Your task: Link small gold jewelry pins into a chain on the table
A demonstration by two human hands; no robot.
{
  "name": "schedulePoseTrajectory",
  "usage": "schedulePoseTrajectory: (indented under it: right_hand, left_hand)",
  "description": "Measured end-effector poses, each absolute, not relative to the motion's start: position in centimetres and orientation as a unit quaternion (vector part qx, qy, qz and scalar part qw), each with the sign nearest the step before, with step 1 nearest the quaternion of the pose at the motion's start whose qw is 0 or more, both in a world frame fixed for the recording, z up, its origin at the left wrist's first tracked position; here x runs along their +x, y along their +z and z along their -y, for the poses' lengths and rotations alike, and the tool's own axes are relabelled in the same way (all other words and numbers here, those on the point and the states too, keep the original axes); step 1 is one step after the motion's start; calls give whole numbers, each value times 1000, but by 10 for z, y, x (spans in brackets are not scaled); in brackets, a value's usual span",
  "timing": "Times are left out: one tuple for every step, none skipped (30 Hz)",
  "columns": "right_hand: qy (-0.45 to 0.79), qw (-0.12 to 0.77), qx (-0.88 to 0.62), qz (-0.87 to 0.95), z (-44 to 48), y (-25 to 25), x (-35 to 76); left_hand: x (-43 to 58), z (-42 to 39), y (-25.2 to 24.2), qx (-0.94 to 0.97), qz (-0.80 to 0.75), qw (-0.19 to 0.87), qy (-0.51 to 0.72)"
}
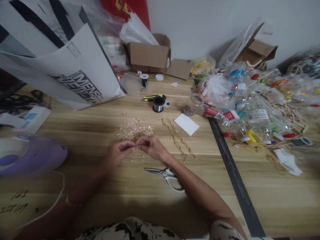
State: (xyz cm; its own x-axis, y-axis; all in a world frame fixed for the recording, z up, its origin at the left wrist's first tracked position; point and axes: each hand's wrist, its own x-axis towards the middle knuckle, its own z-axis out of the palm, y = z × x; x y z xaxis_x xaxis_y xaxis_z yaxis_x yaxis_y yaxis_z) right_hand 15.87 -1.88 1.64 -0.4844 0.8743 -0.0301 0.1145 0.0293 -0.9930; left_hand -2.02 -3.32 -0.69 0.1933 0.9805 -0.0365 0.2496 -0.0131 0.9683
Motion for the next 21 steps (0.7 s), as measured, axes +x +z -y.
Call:
schedulePoseTrajectory:
  right_hand:
    - [579, 332, -388, 635, 20, 17, 158]
    - [577, 336, -389, 635, 20, 17, 158]
    - [574, 339, -390, 636, 21, 17, 158]
    - [568, 342, -390, 639, 22, 17, 157]
    - [562, 345, -389, 644, 23, 17, 157]
    - [554, 347, -389, 649, 23, 16, 157]
    - [546, 350, -389, 654, 24, 15, 157]
    - [538, 352, -390, 659, 25, 14, 156]
    - [531, 354, -392, 663, 26, 13, 156]
    - [526, 354, -394, 665, 26, 12, 156]
    - [523, 354, -395, 667, 27, 11, 156]
    - [522, 355, -395, 667, 27, 10, 156]
    - [523, 354, -395, 667, 28, 9, 156]
    - [524, 354, -394, 667, 28, 9, 157]
    - [526, 352, -393, 667, 28, 9, 157]
    - [528, 351, -393, 666, 28, 9, 157]
    - [531, 350, -394, 664, 28, 10, 157]
    - [536, 349, -395, 659, 28, 10, 158]
    - [543, 350, -395, 653, 28, 11, 158]
    - [550, 353, -394, 646, 27, 12, 158]
    - [557, 356, -394, 638, 27, 12, 158]
  left_hand:
    - [-20, 34, -7, 600, -509, 488, 379]
    - [-20, 34, -7, 600, -507, 490, 379]
    - [-20, 34, -6, 603, -505, 489, 377]
    - [-20, 34, -6, 608, -504, 484, 376]
    - [-20, 34, -6, 615, -505, 476, 374]
    - [-19, 35, -5, 622, -506, 467, 372]
    - [-19, 35, -5, 630, -507, 457, 371]
    - [-19, 35, -4, 636, -508, 448, 369]
    - [-19, 35, -4, 643, -509, 440, 366]
    - [-20, 35, -4, 650, -508, 434, 363]
    - [-20, 35, -3, 655, -506, 429, 362]
    - [-20, 36, -3, 657, -505, 427, 362]
    - [-19, 36, -2, 658, -504, 426, 362]
    - [-19, 37, -2, 658, -505, 426, 362]
    - [-19, 37, -2, 657, -505, 428, 361]
    - [-19, 38, -2, 655, -505, 432, 360]
    - [-18, 38, -1, 653, -504, 436, 359]
    - [-18, 38, -1, 651, -503, 442, 358]
    - [-17, 38, -1, 647, -502, 449, 358]
    - [-17, 38, -1, 641, -502, 454, 361]
    - [-16, 38, -1, 634, -504, 459, 365]
